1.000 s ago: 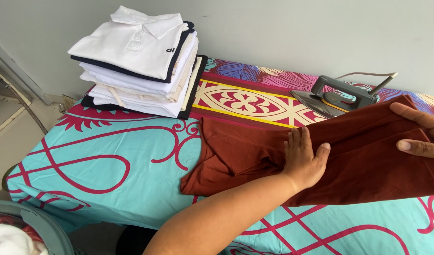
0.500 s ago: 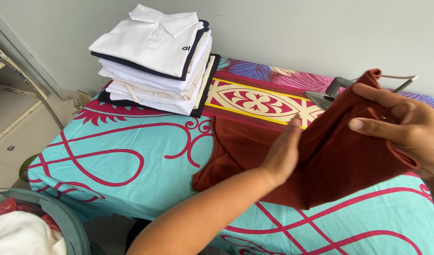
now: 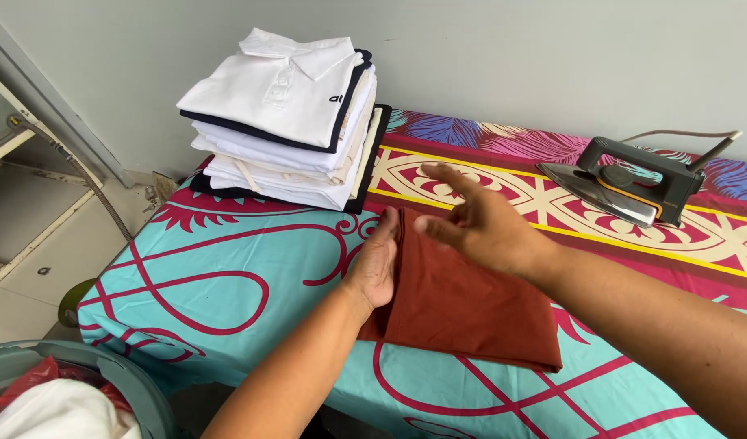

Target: Ironing and folding a brown shirt, then buttoning and ironing a white cardigan.

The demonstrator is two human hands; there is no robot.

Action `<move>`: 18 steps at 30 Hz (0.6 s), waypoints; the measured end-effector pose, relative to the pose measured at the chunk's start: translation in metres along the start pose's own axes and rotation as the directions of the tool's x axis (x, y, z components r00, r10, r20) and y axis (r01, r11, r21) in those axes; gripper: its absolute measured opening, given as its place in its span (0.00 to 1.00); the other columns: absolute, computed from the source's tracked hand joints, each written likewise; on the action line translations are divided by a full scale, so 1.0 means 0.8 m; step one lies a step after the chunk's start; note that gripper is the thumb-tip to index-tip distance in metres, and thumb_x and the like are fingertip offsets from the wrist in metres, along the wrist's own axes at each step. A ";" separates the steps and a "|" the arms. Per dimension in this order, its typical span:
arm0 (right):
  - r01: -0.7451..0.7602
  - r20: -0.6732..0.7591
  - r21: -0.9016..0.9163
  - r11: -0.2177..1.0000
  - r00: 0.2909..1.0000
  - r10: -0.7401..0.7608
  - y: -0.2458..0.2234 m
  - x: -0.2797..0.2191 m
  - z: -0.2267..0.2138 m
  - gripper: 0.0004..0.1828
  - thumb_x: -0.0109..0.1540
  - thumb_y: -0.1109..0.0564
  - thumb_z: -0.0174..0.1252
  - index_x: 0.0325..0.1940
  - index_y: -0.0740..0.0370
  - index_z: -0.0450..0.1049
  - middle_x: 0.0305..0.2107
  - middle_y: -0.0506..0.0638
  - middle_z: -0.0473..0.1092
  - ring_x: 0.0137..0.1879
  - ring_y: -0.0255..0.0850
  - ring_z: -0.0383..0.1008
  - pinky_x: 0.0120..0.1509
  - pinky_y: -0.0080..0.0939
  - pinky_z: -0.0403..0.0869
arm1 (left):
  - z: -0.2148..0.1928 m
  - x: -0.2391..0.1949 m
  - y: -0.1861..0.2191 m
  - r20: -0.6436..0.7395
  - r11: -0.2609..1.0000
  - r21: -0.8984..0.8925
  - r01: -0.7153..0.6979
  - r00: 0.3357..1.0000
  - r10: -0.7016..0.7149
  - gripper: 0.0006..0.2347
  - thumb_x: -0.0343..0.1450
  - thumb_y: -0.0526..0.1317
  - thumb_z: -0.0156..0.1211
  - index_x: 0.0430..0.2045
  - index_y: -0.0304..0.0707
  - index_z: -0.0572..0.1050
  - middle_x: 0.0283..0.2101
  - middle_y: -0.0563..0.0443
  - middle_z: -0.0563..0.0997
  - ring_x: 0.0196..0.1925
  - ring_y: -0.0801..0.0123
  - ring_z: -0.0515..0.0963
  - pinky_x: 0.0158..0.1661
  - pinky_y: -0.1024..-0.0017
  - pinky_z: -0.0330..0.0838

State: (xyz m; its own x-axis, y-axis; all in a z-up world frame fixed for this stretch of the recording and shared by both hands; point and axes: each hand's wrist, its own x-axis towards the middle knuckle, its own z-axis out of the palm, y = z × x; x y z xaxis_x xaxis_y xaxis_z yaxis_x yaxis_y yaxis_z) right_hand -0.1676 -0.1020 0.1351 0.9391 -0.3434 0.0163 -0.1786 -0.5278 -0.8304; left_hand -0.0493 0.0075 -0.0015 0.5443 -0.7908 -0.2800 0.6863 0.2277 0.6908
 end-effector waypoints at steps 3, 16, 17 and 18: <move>0.329 -0.193 -0.070 0.942 0.922 -0.336 0.069 0.015 -0.019 0.26 0.60 0.63 0.64 0.64 0.66 0.72 0.71 0.76 0.52 0.58 0.74 0.72 0.59 0.65 0.75 | -0.082 0.093 -0.057 -0.099 0.994 0.105 0.037 0.995 -0.026 0.35 0.68 0.36 0.68 0.73 0.53 0.60 0.61 0.37 0.75 0.58 0.48 0.78 0.52 0.51 0.78; 0.008 0.061 -0.445 0.896 0.998 0.021 0.270 -0.011 -0.005 0.40 0.65 0.29 0.50 0.79 0.39 0.55 0.78 0.52 0.45 0.84 0.51 0.36 0.82 0.68 0.33 | -0.094 0.076 -0.026 -0.167 0.952 0.286 0.112 0.984 -0.066 0.30 0.73 0.34 0.58 0.73 0.56 0.58 0.60 0.35 0.75 0.56 0.47 0.80 0.46 0.46 0.81; 0.011 0.068 -0.472 0.882 0.997 0.024 0.273 -0.009 -0.004 0.43 0.63 0.26 0.52 0.79 0.37 0.54 0.78 0.51 0.45 0.84 0.50 0.34 0.82 0.67 0.28 | -0.073 0.052 -0.016 -0.157 0.936 0.346 0.063 0.987 -0.008 0.31 0.74 0.34 0.55 0.75 0.52 0.54 0.64 0.33 0.71 0.59 0.47 0.77 0.49 0.48 0.79; 0.013 0.075 -0.498 0.867 0.997 0.028 0.275 -0.007 -0.004 0.46 0.61 0.23 0.54 0.80 0.35 0.53 0.78 0.50 0.45 0.84 0.49 0.33 0.81 0.67 0.23 | -0.052 0.029 -0.006 -0.144 0.914 0.405 0.015 0.988 0.048 0.32 0.75 0.34 0.53 0.76 0.48 0.50 0.68 0.30 0.66 0.63 0.48 0.73 0.51 0.51 0.78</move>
State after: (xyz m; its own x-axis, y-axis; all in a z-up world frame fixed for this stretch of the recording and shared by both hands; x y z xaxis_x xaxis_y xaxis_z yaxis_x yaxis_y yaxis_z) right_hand -0.2134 -0.2184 -0.0462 0.9531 -0.2988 -0.0485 -0.2887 -0.8493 -0.4420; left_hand -0.0200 0.0118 -0.0395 0.6407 -0.6886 -0.3397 0.4399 -0.0334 0.8974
